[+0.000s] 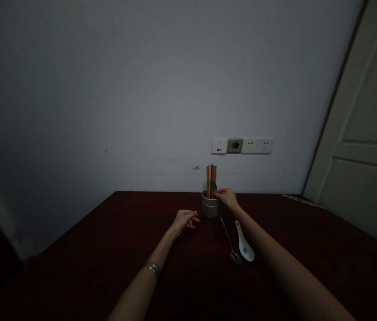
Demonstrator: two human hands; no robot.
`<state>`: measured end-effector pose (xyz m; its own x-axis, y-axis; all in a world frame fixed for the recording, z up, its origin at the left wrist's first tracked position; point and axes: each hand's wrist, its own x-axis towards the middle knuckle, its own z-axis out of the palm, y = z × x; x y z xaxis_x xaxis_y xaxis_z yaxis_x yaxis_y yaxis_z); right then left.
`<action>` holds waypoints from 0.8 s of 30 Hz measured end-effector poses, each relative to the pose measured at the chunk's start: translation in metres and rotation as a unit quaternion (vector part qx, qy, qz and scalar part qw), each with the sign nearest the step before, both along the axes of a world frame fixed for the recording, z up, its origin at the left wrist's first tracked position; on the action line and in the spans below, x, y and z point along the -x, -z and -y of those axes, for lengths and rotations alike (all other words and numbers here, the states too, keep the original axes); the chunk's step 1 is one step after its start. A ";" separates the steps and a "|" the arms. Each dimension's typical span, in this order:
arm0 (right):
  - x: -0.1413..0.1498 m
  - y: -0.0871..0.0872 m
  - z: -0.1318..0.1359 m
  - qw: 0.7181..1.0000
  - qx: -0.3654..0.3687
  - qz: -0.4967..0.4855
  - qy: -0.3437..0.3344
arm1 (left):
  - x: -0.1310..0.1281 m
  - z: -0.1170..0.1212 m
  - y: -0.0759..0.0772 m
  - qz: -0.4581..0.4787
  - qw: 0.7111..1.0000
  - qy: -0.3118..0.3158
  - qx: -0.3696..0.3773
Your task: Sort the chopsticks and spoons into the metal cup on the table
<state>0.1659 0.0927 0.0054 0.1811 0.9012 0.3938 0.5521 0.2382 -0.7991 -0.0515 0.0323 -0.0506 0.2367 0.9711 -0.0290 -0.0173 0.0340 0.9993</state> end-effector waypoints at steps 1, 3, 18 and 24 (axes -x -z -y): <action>0.000 -0.001 0.000 1.000 0.001 0.004 0.000 | 0.000 0.000 0.000 0.003 1.000 0.001 -0.002; 0.000 -0.001 0.001 1.000 0.004 0.011 0.001 | 0.000 0.000 0.001 0.008 1.000 0.002 -0.006; -0.001 -0.009 -0.003 0.994 0.020 0.108 0.012 | 0.000 -0.001 0.003 0.013 1.000 0.004 -0.011; -0.002 -0.013 -0.002 0.991 0.034 0.131 0.011 | 0.000 -0.002 0.003 0.007 1.000 0.004 -0.008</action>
<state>0.1678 0.0945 0.0182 0.1000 0.9243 0.3683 0.7470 0.1748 -0.6414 -0.0517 0.0344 -0.0535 0.2440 0.9697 -0.0100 -0.0309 0.0181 0.9994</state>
